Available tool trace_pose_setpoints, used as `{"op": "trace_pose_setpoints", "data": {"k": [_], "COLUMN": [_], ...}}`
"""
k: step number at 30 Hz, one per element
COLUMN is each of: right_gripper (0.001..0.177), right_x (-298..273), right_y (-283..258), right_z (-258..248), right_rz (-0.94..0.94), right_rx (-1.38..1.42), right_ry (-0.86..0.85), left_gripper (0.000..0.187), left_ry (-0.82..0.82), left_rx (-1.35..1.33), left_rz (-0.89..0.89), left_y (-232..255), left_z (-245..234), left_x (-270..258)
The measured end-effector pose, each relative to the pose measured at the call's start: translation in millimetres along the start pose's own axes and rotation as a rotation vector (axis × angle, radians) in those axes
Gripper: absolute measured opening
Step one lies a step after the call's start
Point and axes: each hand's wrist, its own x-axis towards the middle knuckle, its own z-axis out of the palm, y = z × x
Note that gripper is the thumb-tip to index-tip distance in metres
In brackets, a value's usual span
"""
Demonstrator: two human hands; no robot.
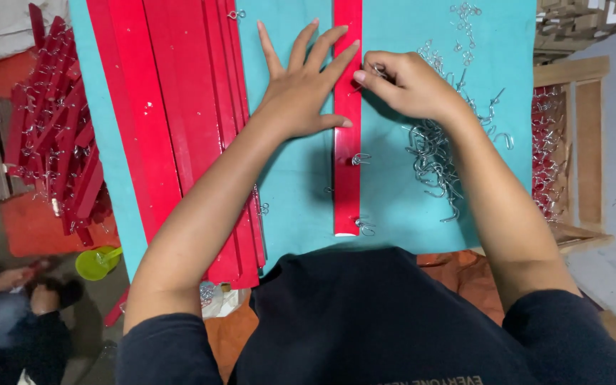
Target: The person is assembling small metal hooks onto a red metal bar at a workbench.
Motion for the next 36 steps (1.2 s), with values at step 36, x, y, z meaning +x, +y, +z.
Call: {"op": "trace_pose_setpoints", "data": {"k": [36], "right_gripper": [0.032], "right_x": [7.2], "right_y": [1.5], "right_z": [26.9], "right_rz": [0.02], "right_rx": [0.138], "right_ry": [0.048], "left_gripper": [0.117], "left_ry": [-0.3], "left_rx": [0.05], "left_rz": [-0.13], "left_y": [1.2], "left_z": [3.5], "left_x": [-0.1]}}
